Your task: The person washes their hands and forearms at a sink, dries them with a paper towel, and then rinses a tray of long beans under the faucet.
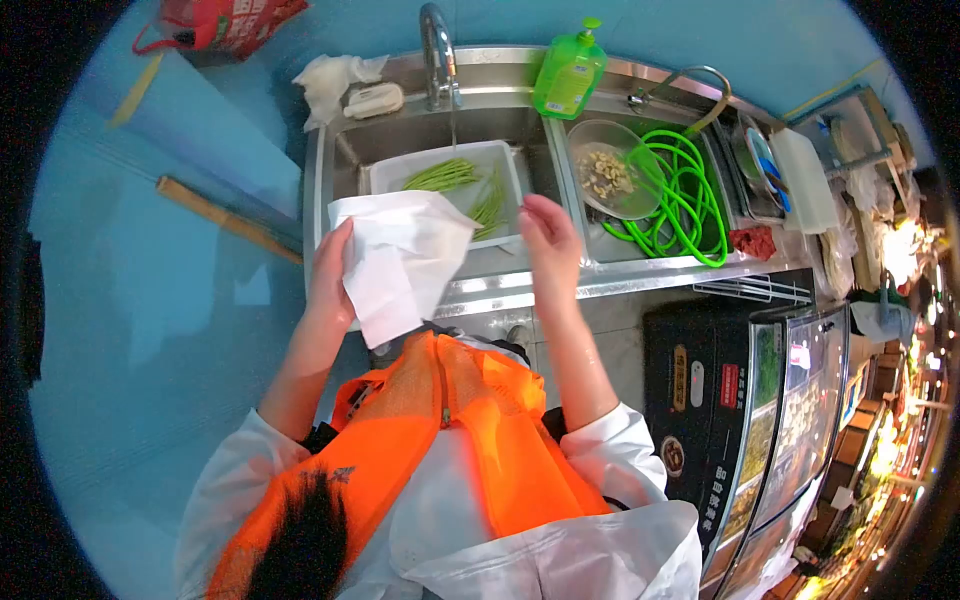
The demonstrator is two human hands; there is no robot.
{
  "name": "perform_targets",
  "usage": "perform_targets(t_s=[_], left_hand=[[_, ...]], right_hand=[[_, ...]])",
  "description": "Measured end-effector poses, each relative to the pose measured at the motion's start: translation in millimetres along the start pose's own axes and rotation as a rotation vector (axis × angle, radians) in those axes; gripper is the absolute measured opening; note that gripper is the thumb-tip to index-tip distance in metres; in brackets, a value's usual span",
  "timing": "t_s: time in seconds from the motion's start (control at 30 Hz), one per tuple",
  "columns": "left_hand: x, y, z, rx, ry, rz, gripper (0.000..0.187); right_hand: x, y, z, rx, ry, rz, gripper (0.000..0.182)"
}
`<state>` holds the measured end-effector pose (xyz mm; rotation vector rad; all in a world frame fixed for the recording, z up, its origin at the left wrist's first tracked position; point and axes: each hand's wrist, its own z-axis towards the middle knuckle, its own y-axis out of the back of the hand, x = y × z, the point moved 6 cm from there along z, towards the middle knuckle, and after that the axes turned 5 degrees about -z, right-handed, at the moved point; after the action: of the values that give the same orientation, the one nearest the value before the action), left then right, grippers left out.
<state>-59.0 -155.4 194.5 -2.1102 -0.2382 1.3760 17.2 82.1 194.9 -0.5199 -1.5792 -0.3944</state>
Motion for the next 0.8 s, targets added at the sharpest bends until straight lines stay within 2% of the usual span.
perform_targets(t_s=[0.03, 0.07, 0.13, 0.2, 0.23, 0.3, 0.4, 0.5, 0.6, 0.7, 0.8], left_hand=[[8.7, -7.1, 1.8, -0.019, 0.223, -0.376, 0.032], [1.3, -24.6, -4.7, 0.036, 0.247, -0.252, 0.033], [-2.0, -51.3, -10.6, 0.171, 0.248, -0.026, 0.032], [4.1, -68.3, -10.0, 0.285, 0.156, 0.151, 0.031], [6.5, -74.9, -8.9, 0.33, 0.108, 0.223, 0.031], [6.8, -82.7, -6.8, 0.385, 0.031, 0.326, 0.031], [3.4, -95.4, -9.2, 0.462, -0.073, 0.471, 0.03], [-1.8, -109.9, -18.1, 0.544, -0.181, 0.616, 0.029], [-10.8, -122.5, -31.5, 0.618, -0.295, 0.756, 0.029], [-18.2, -132.6, -41.9, 0.673, -0.393, 0.863, 0.029], [-19.7, -139.2, -49.2, 0.71, -0.501, 0.909, 0.029]], right_hand=[[8.5, -6.2, -7.9, -0.03, 0.096, -0.059, 0.024], [12.9, -24.7, -15.7, 0.102, 0.122, -0.074, 0.019], [1.9, -60.0, -29.7, 0.234, 0.178, -0.149, 0.025], [-11.6, -82.3, -44.0, 0.31, -0.276, 0.076, 0.029], [-44.7, -82.3, -38.4, 0.303, -0.299, 0.219, 0.032], [-55.3, -79.3, -38.8, 0.269, -0.43, 0.472, 0.031], [-41.5, -74.7, -36.7, 0.206, -0.327, 0.575, 0.031], [-59.9, -64.6, -34.8, 0.156, -0.336, 0.66, 0.031], [-69.4, -75.4, -40.6, 0.308, -0.473, 0.777, 0.032], [-25.6, -79.4, -54.2, 0.389, -0.546, 0.763, 0.036], [-14.5, -80.7, -50.8, 0.429, -0.423, 0.987, 0.04]])
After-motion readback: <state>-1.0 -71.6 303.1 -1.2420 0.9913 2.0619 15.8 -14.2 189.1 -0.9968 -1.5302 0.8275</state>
